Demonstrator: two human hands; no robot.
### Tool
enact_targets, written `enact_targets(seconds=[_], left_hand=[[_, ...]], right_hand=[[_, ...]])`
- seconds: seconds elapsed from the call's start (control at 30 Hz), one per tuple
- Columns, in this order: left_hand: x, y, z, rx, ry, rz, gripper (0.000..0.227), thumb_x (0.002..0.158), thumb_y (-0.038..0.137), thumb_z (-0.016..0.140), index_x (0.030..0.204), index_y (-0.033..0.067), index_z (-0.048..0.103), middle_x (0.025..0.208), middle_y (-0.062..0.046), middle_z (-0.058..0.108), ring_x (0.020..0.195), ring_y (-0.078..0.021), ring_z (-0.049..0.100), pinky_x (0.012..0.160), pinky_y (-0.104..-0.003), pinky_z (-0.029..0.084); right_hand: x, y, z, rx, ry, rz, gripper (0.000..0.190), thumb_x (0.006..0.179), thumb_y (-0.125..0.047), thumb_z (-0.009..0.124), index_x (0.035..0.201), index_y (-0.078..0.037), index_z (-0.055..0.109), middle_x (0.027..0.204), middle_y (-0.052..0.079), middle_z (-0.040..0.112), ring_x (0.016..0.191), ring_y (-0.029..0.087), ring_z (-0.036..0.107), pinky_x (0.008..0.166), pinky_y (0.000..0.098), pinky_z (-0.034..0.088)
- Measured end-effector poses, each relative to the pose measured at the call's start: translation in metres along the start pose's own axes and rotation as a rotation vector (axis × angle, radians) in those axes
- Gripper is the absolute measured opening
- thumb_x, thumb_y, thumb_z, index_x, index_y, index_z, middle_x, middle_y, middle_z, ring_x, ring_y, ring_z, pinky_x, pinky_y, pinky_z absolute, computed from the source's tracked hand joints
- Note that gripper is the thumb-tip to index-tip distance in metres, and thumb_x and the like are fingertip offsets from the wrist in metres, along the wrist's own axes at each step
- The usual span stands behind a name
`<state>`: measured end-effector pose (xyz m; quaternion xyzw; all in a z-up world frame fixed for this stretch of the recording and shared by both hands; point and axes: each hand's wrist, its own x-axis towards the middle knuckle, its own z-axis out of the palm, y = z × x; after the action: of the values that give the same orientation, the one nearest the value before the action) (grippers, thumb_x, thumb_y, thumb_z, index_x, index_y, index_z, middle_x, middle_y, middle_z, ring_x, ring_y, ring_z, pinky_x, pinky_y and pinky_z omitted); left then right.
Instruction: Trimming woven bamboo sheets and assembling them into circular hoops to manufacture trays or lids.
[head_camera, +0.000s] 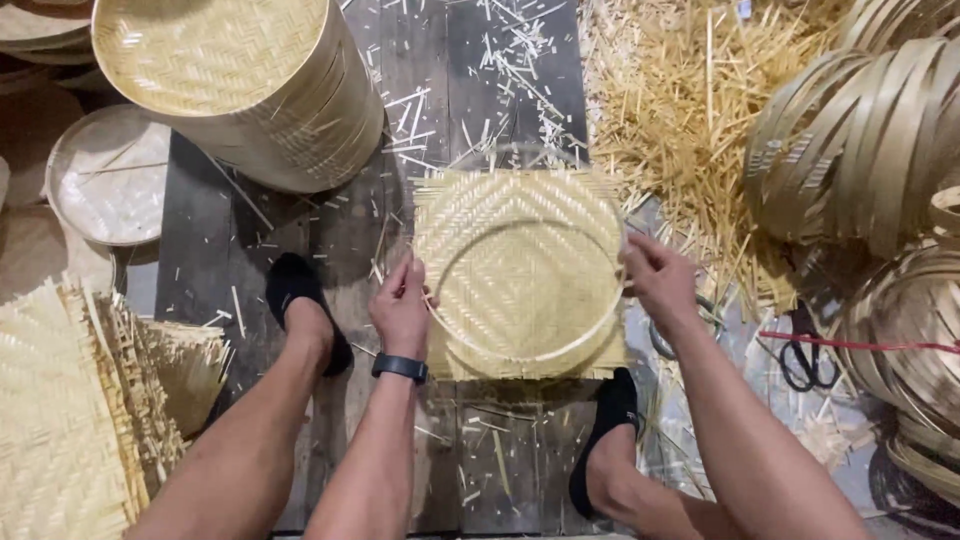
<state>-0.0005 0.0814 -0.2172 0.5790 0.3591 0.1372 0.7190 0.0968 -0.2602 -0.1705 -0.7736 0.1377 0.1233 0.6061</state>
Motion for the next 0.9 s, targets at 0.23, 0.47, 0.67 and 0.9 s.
enact_targets(seconds=[0.23,0.47,0.67,0.9], left_hand=[[0.031,-0.027,-0.010,0.944,-0.083,0.339,0.028,0.077,0.020,0.084,0.100,0.0052,0.083,0.099,-0.020,0.074,0.087,-0.0339,0.070,0.079,-0.042,0.056],[0.061,-0.040,-0.008,0.883,-0.052,0.094,0.027,0.075,0.018,0.087,0.098,0.0052,0.082,0.092,-0.018,0.079,0.081,-0.0259,0.074,0.079,-0.037,0.058],[0.074,-0.064,-0.040,0.533,-0.144,-0.238,0.026,0.076,0.008,0.085,0.100,0.0013,0.079,0.090,-0.009,0.079,0.075,-0.0167,0.072,0.068,-0.032,0.060],[0.094,-0.082,-0.046,0.432,-0.202,-0.370,0.029,0.076,0.014,0.089,0.099,0.0003,0.078,0.089,-0.007,0.077,0.074,-0.0151,0.071,0.065,-0.031,0.060]], right_hand=[[0.013,0.074,0.014,-0.586,0.196,-0.206,0.036,0.082,-0.021,0.081,0.116,-0.008,0.080,0.088,0.013,0.077,0.078,0.022,0.073,0.077,0.0357,0.056],[0.025,0.073,0.013,-0.497,0.192,-0.124,0.034,0.082,-0.025,0.083,0.110,-0.005,0.078,0.093,0.015,0.078,0.083,0.022,0.076,0.080,0.0329,0.057],[0.009,0.087,0.020,-0.533,0.254,-0.164,0.029,0.084,-0.024,0.084,0.107,-0.006,0.081,0.090,0.017,0.078,0.079,0.024,0.075,0.078,0.0353,0.057],[0.016,0.078,0.022,-0.471,0.240,-0.105,0.029,0.084,-0.023,0.081,0.107,-0.006,0.080,0.087,0.016,0.078,0.075,0.022,0.075,0.074,0.0340,0.057]])
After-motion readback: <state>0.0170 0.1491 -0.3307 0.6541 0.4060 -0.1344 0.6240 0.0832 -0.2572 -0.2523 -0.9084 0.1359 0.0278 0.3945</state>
